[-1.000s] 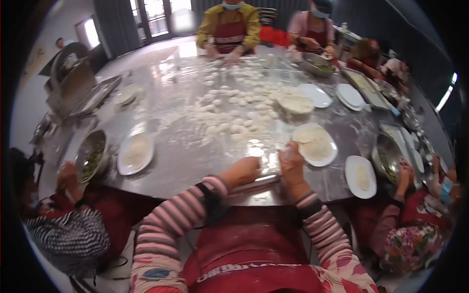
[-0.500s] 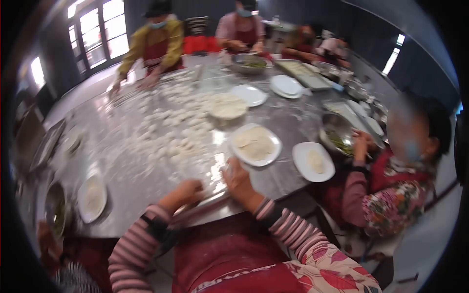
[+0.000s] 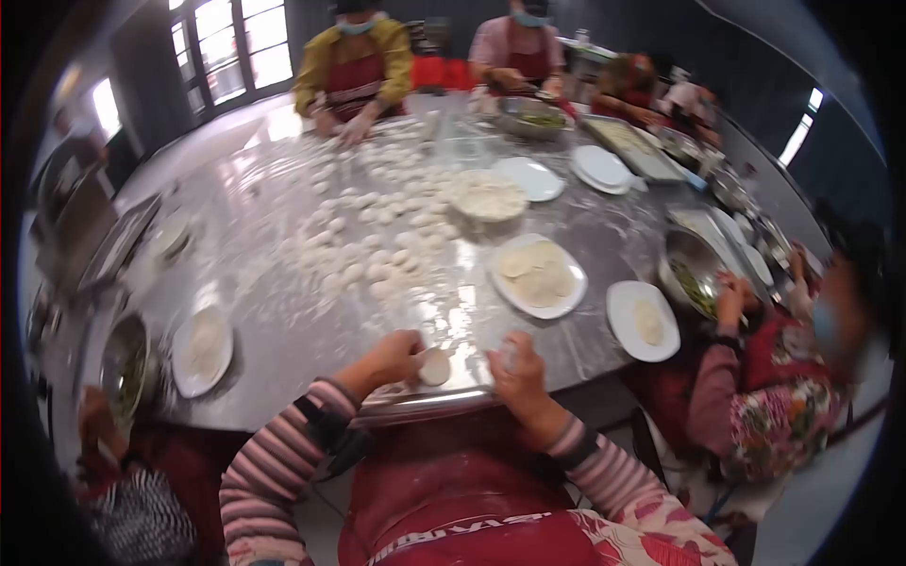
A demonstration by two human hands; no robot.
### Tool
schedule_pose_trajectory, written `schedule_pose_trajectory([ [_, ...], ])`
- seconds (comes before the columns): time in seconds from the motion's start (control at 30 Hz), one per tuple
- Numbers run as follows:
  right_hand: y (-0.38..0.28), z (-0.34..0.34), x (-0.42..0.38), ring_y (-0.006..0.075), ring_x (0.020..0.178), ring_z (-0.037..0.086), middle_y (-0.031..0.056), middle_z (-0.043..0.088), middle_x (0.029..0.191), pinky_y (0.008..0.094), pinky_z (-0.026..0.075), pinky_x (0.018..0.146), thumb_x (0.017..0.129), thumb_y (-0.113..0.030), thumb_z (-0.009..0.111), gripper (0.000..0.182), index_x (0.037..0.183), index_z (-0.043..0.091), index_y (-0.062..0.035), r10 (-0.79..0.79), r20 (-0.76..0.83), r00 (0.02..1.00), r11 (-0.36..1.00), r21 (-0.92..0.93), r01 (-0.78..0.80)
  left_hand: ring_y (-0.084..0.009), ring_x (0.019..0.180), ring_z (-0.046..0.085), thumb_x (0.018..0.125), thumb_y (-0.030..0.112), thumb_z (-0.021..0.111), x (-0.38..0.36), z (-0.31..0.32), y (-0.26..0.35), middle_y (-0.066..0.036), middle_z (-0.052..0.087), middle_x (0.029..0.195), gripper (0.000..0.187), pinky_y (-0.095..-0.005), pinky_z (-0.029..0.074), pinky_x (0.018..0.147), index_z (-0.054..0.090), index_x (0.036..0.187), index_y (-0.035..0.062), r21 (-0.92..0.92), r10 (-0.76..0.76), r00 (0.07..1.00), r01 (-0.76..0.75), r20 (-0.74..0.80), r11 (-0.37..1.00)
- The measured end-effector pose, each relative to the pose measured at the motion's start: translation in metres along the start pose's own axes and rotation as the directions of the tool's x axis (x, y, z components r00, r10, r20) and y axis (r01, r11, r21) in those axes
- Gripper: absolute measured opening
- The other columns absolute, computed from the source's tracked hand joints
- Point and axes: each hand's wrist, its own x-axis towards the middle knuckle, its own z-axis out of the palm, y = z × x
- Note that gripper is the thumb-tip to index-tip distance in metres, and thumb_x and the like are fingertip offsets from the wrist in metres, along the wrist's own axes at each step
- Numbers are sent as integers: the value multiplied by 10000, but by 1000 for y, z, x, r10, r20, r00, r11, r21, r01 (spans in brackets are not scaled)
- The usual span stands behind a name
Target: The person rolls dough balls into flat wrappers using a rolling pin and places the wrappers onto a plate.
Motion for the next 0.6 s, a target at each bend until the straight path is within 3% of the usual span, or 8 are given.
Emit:
schedule_pose_trajectory([
  [0.07, 3, 0, 0, 401, 767, 583, 221, 559, 817, 424, 470, 647, 769, -45, 657, 329, 1029, 460, 1, 65, 18, 998, 998, 18, -65, -305, 775, 633, 749, 193, 601, -5, -2, 0, -163, 634, 743, 213, -409, 477, 683, 629, 854, 10, -205, -100, 995, 101, 15, 974],
  [0.13, 8, 16, 29, 418, 750, 570, 212, 562, 792, 429, 462, 633, 782, -54, 644, 313, 1021, 449, -2, -111, -22, 994, 991, -71, 109, -343, 799, 623, 762, 186, 581, -1, 1, -4, -204, 635, 788, 213, -409, 477, 716, 631, 846, -3, 62, 115, 993, -116, 26, 991],
  [0.23, 19, 51, 69, 446, 756, 542, 254, 552, 842, 452, 441, 637, 794, -61, 625, 313, 1043, 447, 5, -92, 55, 994, 992, -77, 96, -371, 824, 610, 776, 191, 565, 12, 2, 0, -234, 631, 835, 226, -408, 471, 740, 639, 850, -9, 166, 98, 989, -78, -113, 983],
  [0.43, 6, 13, 26, 433, 770, 563, 224, 561, 826, 437, 462, 667, 785, -64, 642, 317, 1033, 453, -4, -107, -6, 994, 988, -111, 105, -296, 762, 621, 765, 143, 560, 13, 5, -4, -185, 640, 785, 186, -378, 468, 686, 619, 863, -4, 188, 174, 984, -164, -38, 968],
  [0.47, 0, 5, 14, 433, 770, 563, 224, 561, 826, 437, 462, 667, 785, -64, 642, 317, 1033, 453, -4, -111, 7, 994, 987, -114, 111, -292, 766, 622, 758, 132, 556, 10, 5, -4, -182, 640, 785, 183, -377, 468, 686, 617, 868, -1, 49, 55, 998, -54, -15, 997],
  [0.53, -6, -3, 0, 419, 795, 572, 215, 560, 851, 424, 469, 693, 782, -54, 642, 322, 1040, 454, -4, 182, 52, 982, 983, 11, -183, -281, 767, 623, 752, 111, 545, -4, 3, 6, -175, 641, 778, 183, -376, 471, 689, 611, 884, 1, -92, -61, 997, 65, 40, 994],
  [0.57, -3, 2, 6, 419, 795, 572, 215, 560, 851, 424, 469, 693, 782, -54, 642, 322, 1040, 454, -4, 190, 51, 980, 982, 14, -191, -281, 767, 623, 752, 111, 545, -4, 6, 5, -175, 641, 778, 183, -376, 471, 689, 611, 884, 1, -89, -66, 997, 70, 46, 994],
  [0.6, 5, 14, 21, 418, 796, 568, 220, 559, 854, 427, 465, 685, 783, -56, 641, 319, 1035, 451, -6, 18, 5, 1000, 999, -50, -18, -284, 770, 623, 753, 113, 544, -1, 8, 4, -178, 642, 782, 184, -375, 472, 694, 613, 878, -2, 9, 14, 1000, -14, -9, 1000],
])
